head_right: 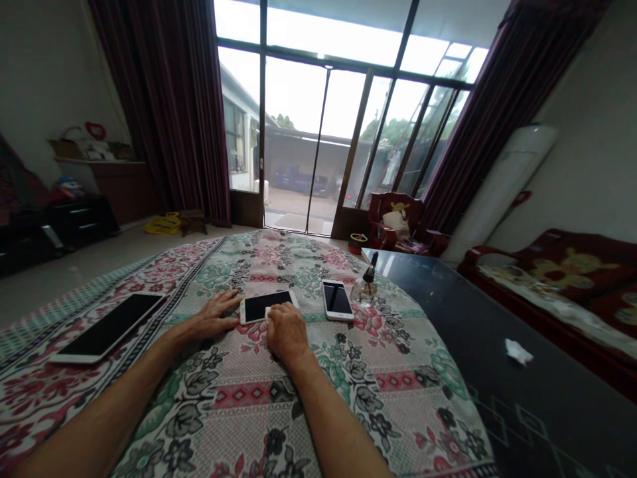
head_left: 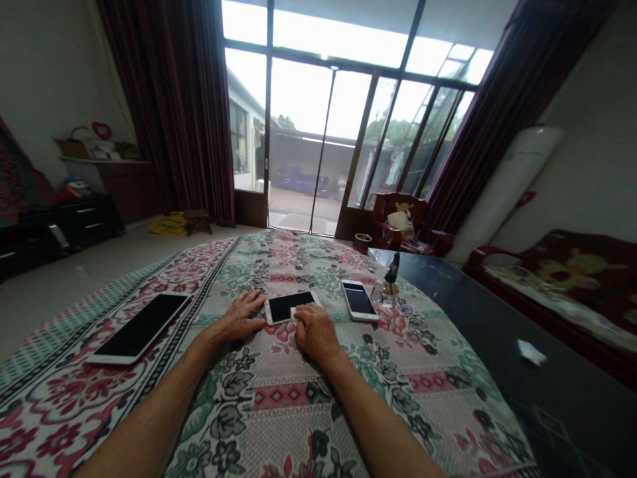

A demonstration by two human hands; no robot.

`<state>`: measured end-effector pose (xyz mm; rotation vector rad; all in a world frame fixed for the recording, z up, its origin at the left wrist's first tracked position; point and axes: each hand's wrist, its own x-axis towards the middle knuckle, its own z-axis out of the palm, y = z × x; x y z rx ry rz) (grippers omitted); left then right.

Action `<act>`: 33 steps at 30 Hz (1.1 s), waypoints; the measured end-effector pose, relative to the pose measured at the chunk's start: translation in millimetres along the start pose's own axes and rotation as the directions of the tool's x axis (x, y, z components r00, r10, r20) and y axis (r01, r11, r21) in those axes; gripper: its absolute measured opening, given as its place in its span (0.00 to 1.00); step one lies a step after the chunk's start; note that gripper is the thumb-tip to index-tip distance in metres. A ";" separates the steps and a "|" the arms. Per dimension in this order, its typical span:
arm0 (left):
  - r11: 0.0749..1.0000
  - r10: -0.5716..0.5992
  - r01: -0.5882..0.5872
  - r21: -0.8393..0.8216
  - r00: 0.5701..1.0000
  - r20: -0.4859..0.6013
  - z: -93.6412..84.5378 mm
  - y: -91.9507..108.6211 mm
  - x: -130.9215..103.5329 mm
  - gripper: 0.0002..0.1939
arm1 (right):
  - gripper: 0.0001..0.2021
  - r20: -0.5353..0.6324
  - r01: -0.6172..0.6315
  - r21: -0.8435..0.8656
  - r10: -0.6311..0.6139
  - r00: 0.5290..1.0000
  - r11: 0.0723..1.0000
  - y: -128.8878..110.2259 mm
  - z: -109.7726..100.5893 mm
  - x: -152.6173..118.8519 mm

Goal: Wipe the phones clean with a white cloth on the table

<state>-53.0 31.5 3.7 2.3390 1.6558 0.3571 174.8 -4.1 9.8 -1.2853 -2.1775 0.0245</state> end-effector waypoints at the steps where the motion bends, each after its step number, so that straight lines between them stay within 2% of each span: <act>1: 1.000 0.022 -0.022 0.002 1.000 -0.010 0.6 -0.6 0.7 0.31 | 0.10 -0.013 -0.049 -0.014 0.048 0.999 0.999 5.5 -2.5 0.0; 3: 0.998 0.064 -0.064 0.004 0.997 -0.045 3.3 -3.2 2.9 0.29 | 0.10 -0.025 -0.106 -0.036 0.105 0.994 0.994 13.3 -7.4 -0.3; 5: 0.996 0.093 -0.093 0.006 0.990 -0.106 7.6 -7.0 6.1 0.26 | 0.10 -0.015 -0.092 -0.045 0.091 0.996 0.995 14.9 -10.7 -1.0; 12: 0.992 0.126 -0.125 0.022 0.957 -0.261 19.5 -13.9 13.9 0.23 | 0.06 0.074 0.153 0.017 -0.154 0.985 0.988 -17.4 -1.8 -3.5; 17: 0.989 0.138 -0.149 -0.012 0.938 -0.318 19.2 -12.3 12.6 0.22 | 0.05 0.112 0.207 0.022 -0.208 0.972 0.978 -35.6 7.1 0.7; 27: 0.991 0.129 -0.136 -0.003 0.942 -0.310 16.4 -12.2 11.5 0.18 | 0.08 0.193 0.164 0.001 -0.161 0.968 0.986 -39.9 13.5 28.2; 33: 0.991 0.130 -0.130 0.018 0.947 -0.293 19.8 -13.7 13.8 0.23 | 0.08 0.196 0.198 0.016 -0.197 0.961 0.980 -39.5 13.4 25.9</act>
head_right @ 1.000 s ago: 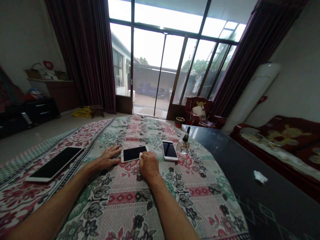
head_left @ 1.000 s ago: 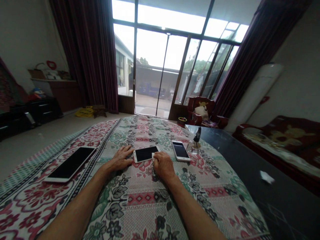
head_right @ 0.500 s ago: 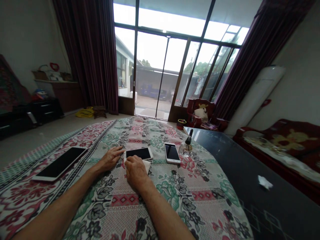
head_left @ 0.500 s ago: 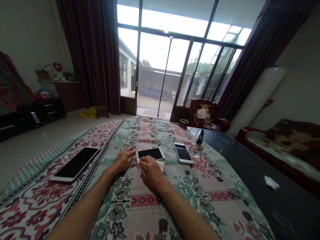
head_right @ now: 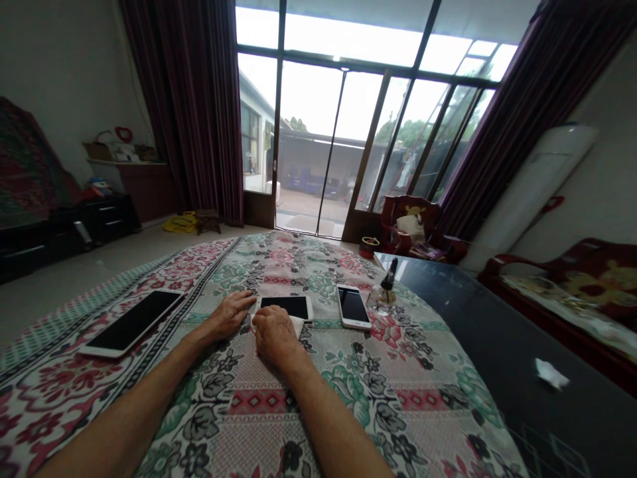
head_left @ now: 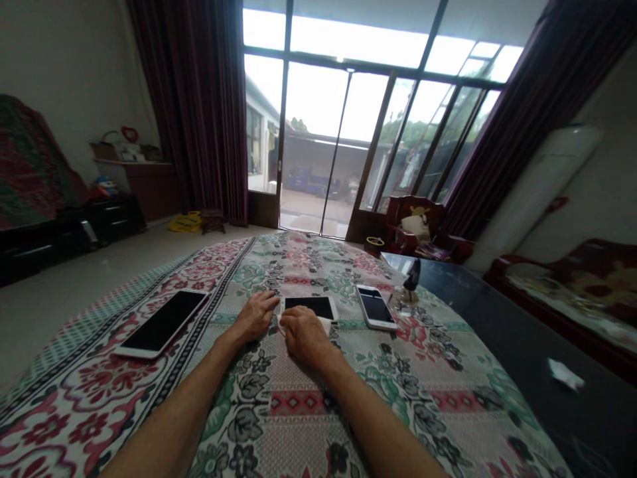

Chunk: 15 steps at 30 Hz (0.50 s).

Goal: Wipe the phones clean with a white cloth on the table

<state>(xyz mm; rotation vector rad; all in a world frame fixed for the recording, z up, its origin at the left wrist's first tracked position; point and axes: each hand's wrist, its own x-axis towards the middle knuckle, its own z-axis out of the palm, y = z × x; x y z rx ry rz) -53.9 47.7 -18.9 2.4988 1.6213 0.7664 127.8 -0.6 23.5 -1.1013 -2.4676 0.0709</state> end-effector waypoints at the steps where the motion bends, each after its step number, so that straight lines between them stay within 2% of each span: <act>1: 1.000 -0.015 0.015 0.001 1.000 0.004 1.2 -0.5 0.4 0.25 | 0.08 -0.004 0.006 0.007 -0.006 1.000 1.000 0.0 0.3 -1.1; 5: 0.997 -0.080 0.080 -0.006 0.996 0.031 4.5 -3.0 2.1 0.29 | 0.09 -0.024 -0.013 0.025 0.013 1.000 1.000 -0.2 0.7 -1.6; 11: 0.995 -0.091 0.093 -0.041 0.995 0.040 3.2 -4.4 3.5 0.29 | 0.08 0.011 -0.067 -0.031 0.067 0.998 0.997 2.2 2.3 11.0; 15: 0.991 -0.117 0.117 -0.060 0.993 0.008 2.8 -2.7 2.6 0.26 | 0.08 0.050 -0.044 -0.097 0.049 0.998 0.994 7.0 3.0 26.9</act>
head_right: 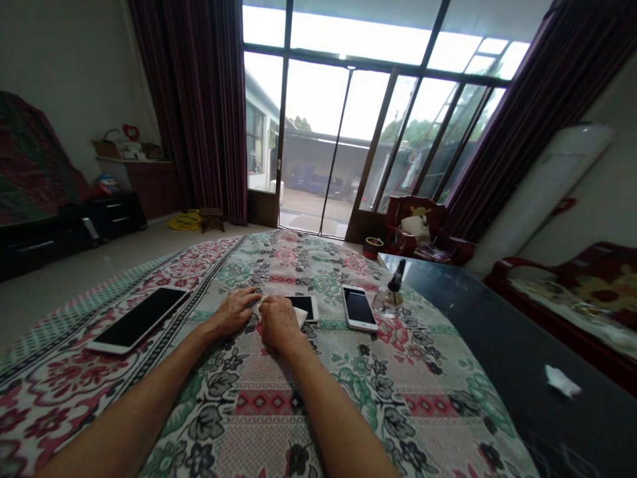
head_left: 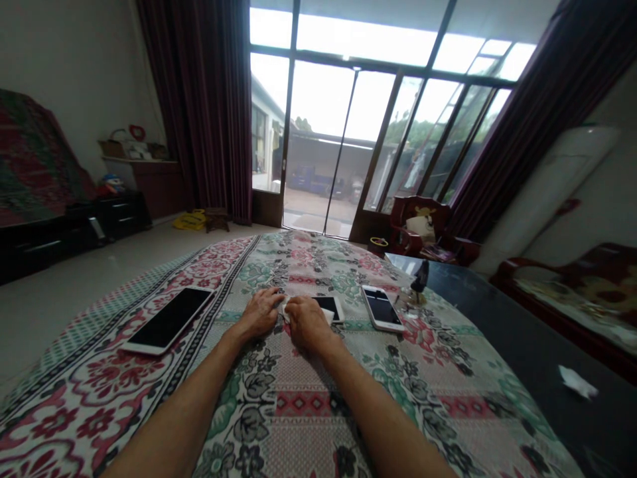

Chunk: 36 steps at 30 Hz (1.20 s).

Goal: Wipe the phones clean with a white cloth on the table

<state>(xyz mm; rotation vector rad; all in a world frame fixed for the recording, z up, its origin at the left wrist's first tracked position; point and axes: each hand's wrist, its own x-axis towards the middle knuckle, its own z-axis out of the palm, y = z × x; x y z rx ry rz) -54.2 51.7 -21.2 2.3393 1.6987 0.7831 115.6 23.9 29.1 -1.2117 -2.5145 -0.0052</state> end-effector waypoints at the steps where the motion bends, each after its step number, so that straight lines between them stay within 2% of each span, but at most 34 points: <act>1: 1.000 -0.005 0.005 -0.001 1.000 -0.011 -0.2 0.5 -0.2 0.25 | 0.08 0.017 0.003 -0.015 -0.003 1.000 1.000 1.0 -0.7 4.5; 5: 1.000 -0.024 0.024 -0.006 0.999 -0.033 -2.7 2.0 -0.4 0.22 | 0.09 0.084 -0.006 -0.078 0.013 0.996 0.997 5.8 -4.5 21.1; 9: 0.999 -0.028 0.026 -0.029 0.997 -0.066 -4.4 2.3 -0.9 0.20 | 0.11 0.089 -0.036 -0.102 0.046 0.995 0.994 16.3 -5.4 31.3; 15: 0.998 0.013 -0.019 -0.060 0.994 -0.106 -4.6 5.6 -2.6 0.20 | 0.12 0.080 -0.062 -0.117 0.071 0.994 0.991 29.0 -0.6 35.6; 21: 0.994 0.063 -0.071 -0.086 0.994 -0.091 -7.0 5.9 -2.3 0.14 | 0.13 0.086 -0.068 -0.109 0.077 0.993 0.992 31.0 4.1 34.8; 26: 0.995 0.043 -0.050 -0.087 0.996 -0.079 -5.8 3.6 -2.3 0.14 | 0.14 0.104 -0.147 -0.139 0.163 0.981 0.979 46.9 -4.7 27.0; 32: 0.995 0.019 -0.028 -0.098 0.996 -0.092 -4.4 4.9 -2.3 0.15 | 0.15 0.074 -0.282 -0.208 0.303 0.950 0.936 74.9 -19.7 0.4; 36: 0.994 0.021 -0.031 -0.102 0.996 -0.091 -3.9 4.9 -2.0 0.14 | 0.16 0.033 -0.352 -0.232 0.369 0.929 0.907 76.4 -21.1 -11.3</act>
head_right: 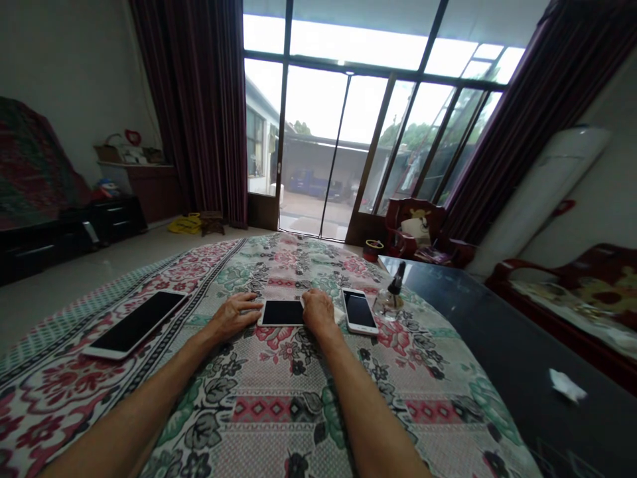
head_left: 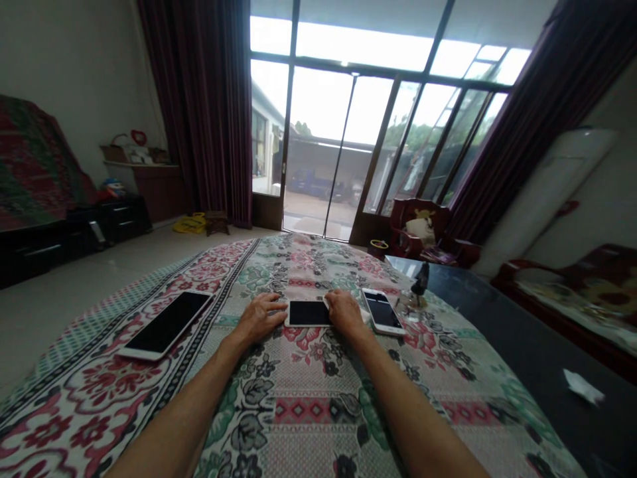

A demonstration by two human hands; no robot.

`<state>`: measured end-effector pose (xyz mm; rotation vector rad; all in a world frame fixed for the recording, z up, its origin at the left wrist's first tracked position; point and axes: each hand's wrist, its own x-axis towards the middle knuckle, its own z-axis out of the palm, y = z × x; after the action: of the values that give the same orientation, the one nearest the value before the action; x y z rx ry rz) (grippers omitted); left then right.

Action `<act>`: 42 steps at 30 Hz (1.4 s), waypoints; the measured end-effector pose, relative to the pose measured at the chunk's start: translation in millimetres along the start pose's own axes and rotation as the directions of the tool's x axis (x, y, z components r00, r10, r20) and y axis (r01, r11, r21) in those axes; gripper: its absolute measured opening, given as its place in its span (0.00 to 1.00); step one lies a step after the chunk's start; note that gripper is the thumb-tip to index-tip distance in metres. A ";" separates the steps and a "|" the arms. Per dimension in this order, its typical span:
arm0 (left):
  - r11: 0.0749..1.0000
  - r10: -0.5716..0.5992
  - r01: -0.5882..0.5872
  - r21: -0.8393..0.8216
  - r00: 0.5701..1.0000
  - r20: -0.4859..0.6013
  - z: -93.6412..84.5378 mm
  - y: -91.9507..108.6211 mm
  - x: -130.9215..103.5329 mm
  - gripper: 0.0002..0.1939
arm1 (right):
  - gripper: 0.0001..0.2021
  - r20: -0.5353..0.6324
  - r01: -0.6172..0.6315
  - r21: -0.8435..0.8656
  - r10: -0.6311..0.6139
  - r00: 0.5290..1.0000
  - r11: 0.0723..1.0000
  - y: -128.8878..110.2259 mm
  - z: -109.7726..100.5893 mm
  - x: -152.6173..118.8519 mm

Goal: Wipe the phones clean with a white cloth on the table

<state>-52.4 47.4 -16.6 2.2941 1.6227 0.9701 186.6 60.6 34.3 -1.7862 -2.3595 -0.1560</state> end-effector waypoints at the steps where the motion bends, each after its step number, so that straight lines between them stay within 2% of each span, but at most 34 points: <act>1: 1.000 0.000 0.000 0.002 1.000 0.000 0.0 0.1 0.1 0.14 | 0.15 -0.010 0.001 0.006 -0.001 1.000 1.000 -2.3 0.9 -1.1; 8: 0.999 -0.021 0.020 0.050 1.000 0.022 -2.6 3.7 -0.2 0.14 | 0.14 -0.091 0.127 0.118 -0.116 0.989 0.985 -21.6 9.5 2.0; 16: 0.999 -0.025 0.025 0.035 1.000 0.017 -2.3 4.7 -0.5 0.14 | 0.16 -0.075 -0.062 0.178 0.076 0.994 0.982 -2.4 5.8 -2.6; 22: 0.999 -0.032 0.032 0.003 0.999 0.002 -1.0 4.1 -0.7 0.15 | 0.17 -0.089 -0.129 0.197 0.149 0.985 0.972 5.6 7.7 -4.9; 26: 0.999 -0.039 0.039 -0.003 0.999 -0.004 -1.1 5.0 -1.3 0.15 | 0.17 -0.068 -0.180 0.145 0.192 0.979 0.973 9.2 7.2 -6.3; 34: 0.998 -0.051 0.051 -0.023 0.999 -0.016 1.3 2.4 -1.0 0.14 | 0.15 -0.064 -0.188 0.027 0.189 0.980 0.982 3.1 2.6 -15.6; 42: 0.999 -0.022 0.023 -0.035 0.999 0.025 -2.3 3.8 -2.1 0.16 | 0.14 -0.111 -0.173 0.049 0.178 0.978 0.984 2.6 4.9 -32.3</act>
<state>-51.1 43.5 -13.8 2.2511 1.6059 0.9540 197.3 31.8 22.8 -1.9022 -2.1009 -0.1822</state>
